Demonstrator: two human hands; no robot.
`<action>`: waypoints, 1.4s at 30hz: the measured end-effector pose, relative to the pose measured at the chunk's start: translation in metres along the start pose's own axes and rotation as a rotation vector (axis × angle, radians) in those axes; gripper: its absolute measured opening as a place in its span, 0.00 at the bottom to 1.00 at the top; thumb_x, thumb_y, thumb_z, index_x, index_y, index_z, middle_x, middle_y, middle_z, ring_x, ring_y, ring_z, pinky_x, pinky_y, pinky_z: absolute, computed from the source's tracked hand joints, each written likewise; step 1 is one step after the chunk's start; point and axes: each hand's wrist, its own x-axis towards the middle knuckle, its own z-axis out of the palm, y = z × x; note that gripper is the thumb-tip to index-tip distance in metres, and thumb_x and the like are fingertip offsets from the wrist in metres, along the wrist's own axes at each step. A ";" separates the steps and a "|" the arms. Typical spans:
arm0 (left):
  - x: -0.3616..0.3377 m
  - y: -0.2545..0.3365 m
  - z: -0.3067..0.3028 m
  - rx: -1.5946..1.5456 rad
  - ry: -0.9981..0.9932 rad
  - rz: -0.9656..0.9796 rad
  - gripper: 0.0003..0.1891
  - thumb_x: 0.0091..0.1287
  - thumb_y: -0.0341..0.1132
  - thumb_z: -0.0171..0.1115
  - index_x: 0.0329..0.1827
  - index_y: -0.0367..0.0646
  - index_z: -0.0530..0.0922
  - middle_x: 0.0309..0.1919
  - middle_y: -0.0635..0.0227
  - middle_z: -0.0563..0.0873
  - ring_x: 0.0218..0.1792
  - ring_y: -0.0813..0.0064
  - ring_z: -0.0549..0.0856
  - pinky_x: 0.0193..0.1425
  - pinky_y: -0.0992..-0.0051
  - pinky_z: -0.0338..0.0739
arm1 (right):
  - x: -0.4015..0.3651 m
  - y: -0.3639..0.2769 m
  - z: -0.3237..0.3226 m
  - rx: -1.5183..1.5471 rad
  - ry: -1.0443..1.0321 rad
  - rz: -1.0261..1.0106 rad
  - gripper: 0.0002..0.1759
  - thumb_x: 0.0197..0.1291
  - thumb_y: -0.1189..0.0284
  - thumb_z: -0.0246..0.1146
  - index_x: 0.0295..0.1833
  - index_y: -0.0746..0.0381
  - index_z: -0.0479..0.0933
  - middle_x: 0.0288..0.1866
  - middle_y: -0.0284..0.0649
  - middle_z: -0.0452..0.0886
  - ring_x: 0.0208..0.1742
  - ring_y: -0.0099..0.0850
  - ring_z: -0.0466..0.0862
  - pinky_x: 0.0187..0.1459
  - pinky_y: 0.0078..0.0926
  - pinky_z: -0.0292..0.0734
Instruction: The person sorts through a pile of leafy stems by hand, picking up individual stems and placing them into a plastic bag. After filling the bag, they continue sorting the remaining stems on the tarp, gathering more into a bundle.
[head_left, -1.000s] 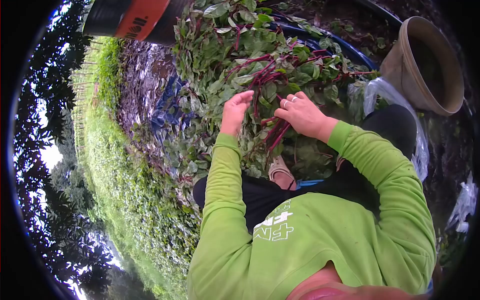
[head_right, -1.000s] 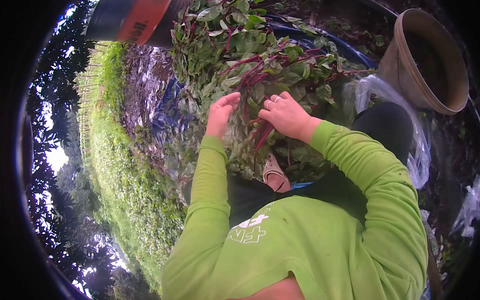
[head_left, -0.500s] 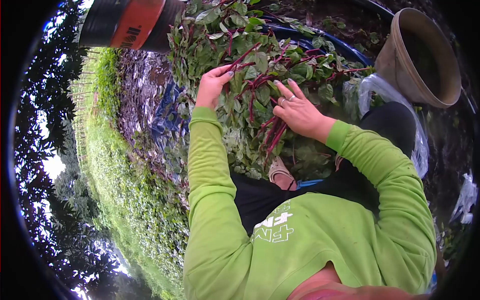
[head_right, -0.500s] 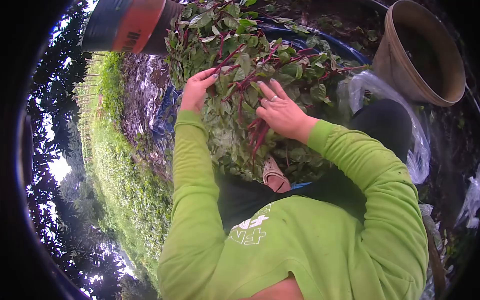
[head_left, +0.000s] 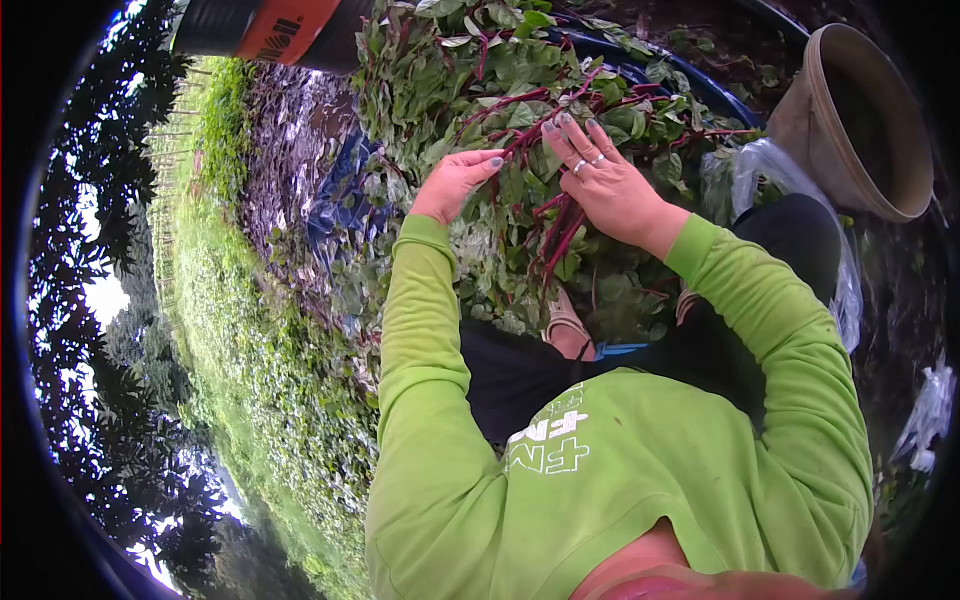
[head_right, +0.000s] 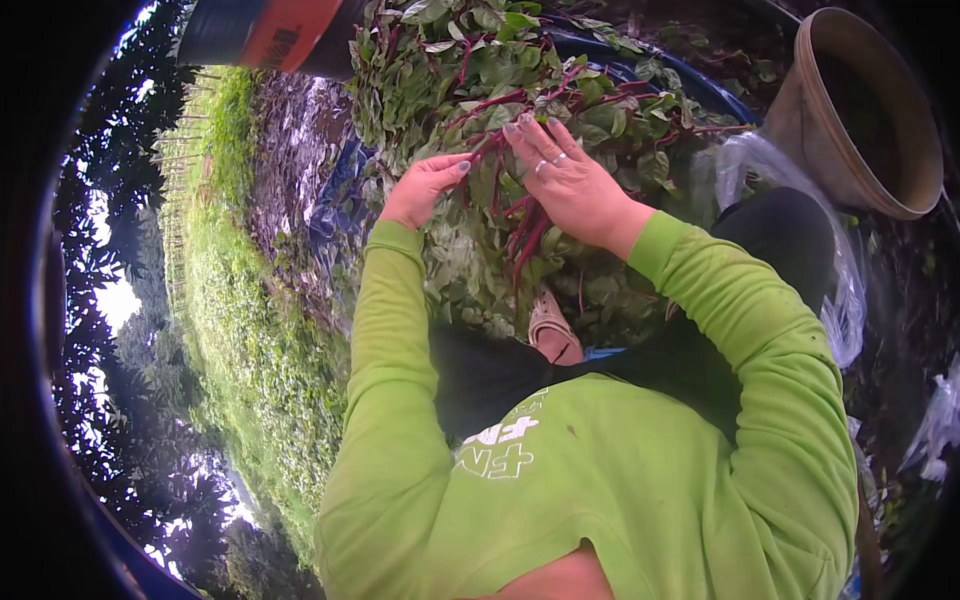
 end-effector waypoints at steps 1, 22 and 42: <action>-0.006 0.001 0.009 0.041 -0.040 0.004 0.17 0.74 0.34 0.68 0.63 0.40 0.85 0.51 0.71 0.91 0.49 0.85 0.85 0.61 0.80 0.75 | 0.000 0.000 0.001 -0.009 0.015 0.001 0.09 0.58 0.74 0.61 0.41 0.65 0.83 0.84 0.52 0.61 0.88 0.49 0.51 0.84 0.55 0.49; -0.065 -0.096 0.080 1.049 0.785 0.344 0.17 0.71 0.36 0.62 0.62 0.50 0.83 0.44 0.60 0.86 0.46 0.55 0.87 0.51 0.61 0.83 | -0.010 -0.016 0.022 -0.033 -0.158 0.089 0.07 0.60 0.71 0.60 0.43 0.60 0.79 0.49 0.42 0.81 0.54 0.39 0.80 0.52 0.38 0.72; -0.072 -0.125 0.046 1.328 0.268 0.401 0.14 0.70 0.33 0.60 0.56 0.48 0.85 0.37 0.58 0.86 0.43 0.55 0.87 0.48 0.58 0.82 | -0.013 -0.021 0.024 -0.011 -0.233 -0.028 0.08 0.60 0.71 0.60 0.43 0.59 0.81 0.48 0.40 0.83 0.55 0.38 0.82 0.54 0.37 0.73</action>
